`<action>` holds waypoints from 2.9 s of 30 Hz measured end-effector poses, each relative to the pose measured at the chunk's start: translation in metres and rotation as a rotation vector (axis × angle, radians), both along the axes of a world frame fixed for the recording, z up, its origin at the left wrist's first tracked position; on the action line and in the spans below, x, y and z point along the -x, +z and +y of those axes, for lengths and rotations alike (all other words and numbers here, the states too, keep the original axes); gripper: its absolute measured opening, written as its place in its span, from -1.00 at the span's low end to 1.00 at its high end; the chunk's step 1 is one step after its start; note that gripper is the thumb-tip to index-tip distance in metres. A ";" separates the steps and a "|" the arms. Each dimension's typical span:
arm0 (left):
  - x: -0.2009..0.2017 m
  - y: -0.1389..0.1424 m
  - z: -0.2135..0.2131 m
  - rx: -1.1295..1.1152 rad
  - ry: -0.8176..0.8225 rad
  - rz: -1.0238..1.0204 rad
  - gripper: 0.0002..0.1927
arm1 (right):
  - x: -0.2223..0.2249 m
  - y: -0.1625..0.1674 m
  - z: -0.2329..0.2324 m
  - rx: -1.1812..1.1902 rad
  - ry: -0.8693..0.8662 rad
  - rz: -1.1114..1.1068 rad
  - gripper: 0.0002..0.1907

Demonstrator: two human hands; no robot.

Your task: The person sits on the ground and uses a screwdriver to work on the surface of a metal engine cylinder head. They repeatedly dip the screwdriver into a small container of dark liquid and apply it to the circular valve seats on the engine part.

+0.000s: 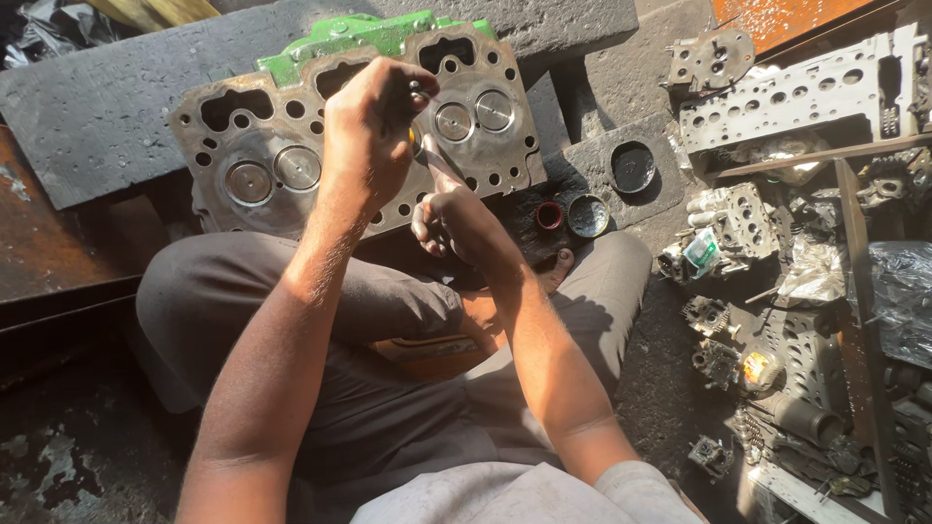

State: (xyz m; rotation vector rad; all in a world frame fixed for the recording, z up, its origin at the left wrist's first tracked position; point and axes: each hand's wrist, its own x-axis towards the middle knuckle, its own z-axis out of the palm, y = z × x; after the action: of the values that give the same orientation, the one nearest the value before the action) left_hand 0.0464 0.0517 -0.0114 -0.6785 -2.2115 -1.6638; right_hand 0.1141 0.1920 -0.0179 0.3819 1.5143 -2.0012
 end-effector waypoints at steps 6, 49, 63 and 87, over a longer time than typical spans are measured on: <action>0.000 0.003 0.001 -0.087 0.046 -0.188 -0.74 | 0.003 0.003 -0.002 -0.116 0.000 -0.015 0.04; -0.005 0.004 0.005 -0.215 -0.069 -0.090 -0.72 | 0.005 0.003 0.009 -0.294 0.117 0.031 0.00; 0.003 0.001 0.004 -0.086 -0.050 -0.012 -0.85 | -0.054 -0.032 0.090 0.170 -0.069 0.126 -0.27; 0.011 -0.010 0.009 -0.025 0.059 -0.203 -0.71 | -0.085 -0.147 0.022 -1.111 0.097 0.488 -0.80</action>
State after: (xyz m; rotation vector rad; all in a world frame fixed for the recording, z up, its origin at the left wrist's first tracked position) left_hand 0.0356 0.0609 -0.0219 -0.4508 -2.3178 -1.7985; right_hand 0.1989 0.2139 -0.1654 0.2241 2.8083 -1.0214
